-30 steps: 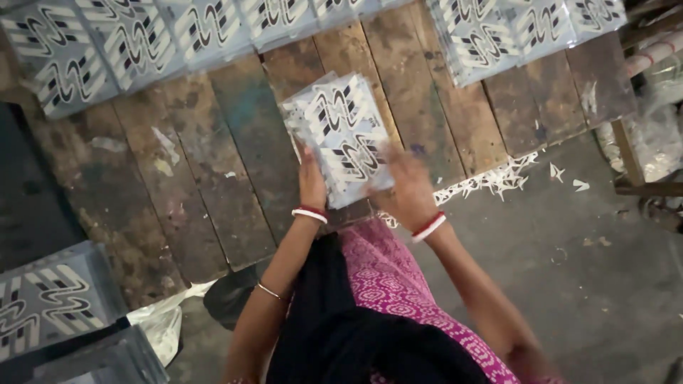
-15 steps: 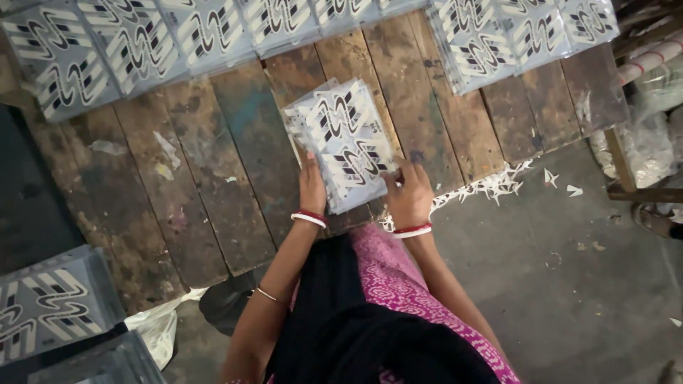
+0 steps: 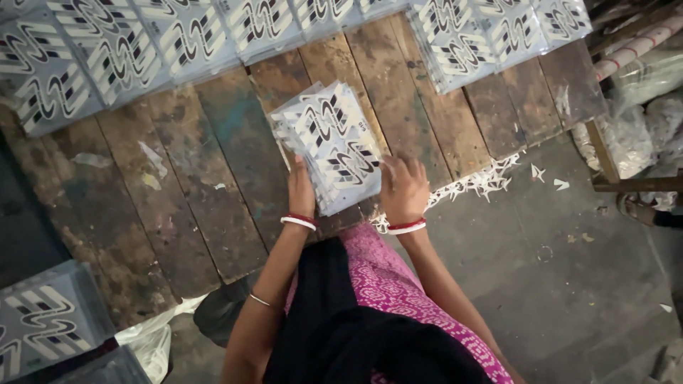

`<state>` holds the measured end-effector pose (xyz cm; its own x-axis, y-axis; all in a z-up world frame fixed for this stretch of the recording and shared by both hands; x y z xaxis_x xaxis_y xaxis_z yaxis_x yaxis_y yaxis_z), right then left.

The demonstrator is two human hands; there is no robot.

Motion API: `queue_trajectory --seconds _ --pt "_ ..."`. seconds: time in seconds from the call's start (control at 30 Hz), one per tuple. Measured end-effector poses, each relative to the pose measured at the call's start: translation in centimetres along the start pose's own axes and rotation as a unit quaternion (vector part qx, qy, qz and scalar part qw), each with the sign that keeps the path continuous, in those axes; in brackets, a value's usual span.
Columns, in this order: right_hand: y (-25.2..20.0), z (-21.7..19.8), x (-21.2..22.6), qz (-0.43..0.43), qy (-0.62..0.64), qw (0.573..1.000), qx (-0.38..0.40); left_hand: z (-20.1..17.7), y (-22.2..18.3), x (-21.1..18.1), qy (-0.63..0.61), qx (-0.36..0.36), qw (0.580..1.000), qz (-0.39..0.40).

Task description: Counting and stacking printed stickers on a wooden workbench.

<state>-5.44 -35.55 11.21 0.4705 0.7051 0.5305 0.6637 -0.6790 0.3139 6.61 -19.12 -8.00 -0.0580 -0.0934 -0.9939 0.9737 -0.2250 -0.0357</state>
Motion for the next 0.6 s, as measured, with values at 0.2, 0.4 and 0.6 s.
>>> queue_trajectory --seconds 0.2,0.4,0.6 --pt "6.7 -1.9 -9.1 0.049 0.443 0.89 0.099 -0.1 -0.1 1.4 -0.06 -0.003 0.997 -0.039" --pt "18.3 -10.2 5.5 -0.094 -0.002 0.865 0.492 0.1 0.2 0.1 -0.108 0.006 0.994 -0.018" --pt "15.9 8.5 9.1 -0.278 -0.027 0.737 0.615 0.4 0.3 1.1 -0.206 0.002 0.975 -0.084"
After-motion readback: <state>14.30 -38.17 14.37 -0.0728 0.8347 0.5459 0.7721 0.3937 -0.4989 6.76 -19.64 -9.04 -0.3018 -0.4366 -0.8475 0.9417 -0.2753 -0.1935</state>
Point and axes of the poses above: each hand's wrist, its own y-axis towards the middle knuckle, its own z-axis out of the palm, x = y × z, the point moved 3 cm from there along y, towards the middle knuckle, and after that the axes turned 14 degrees about z, right-handed, at the moved point
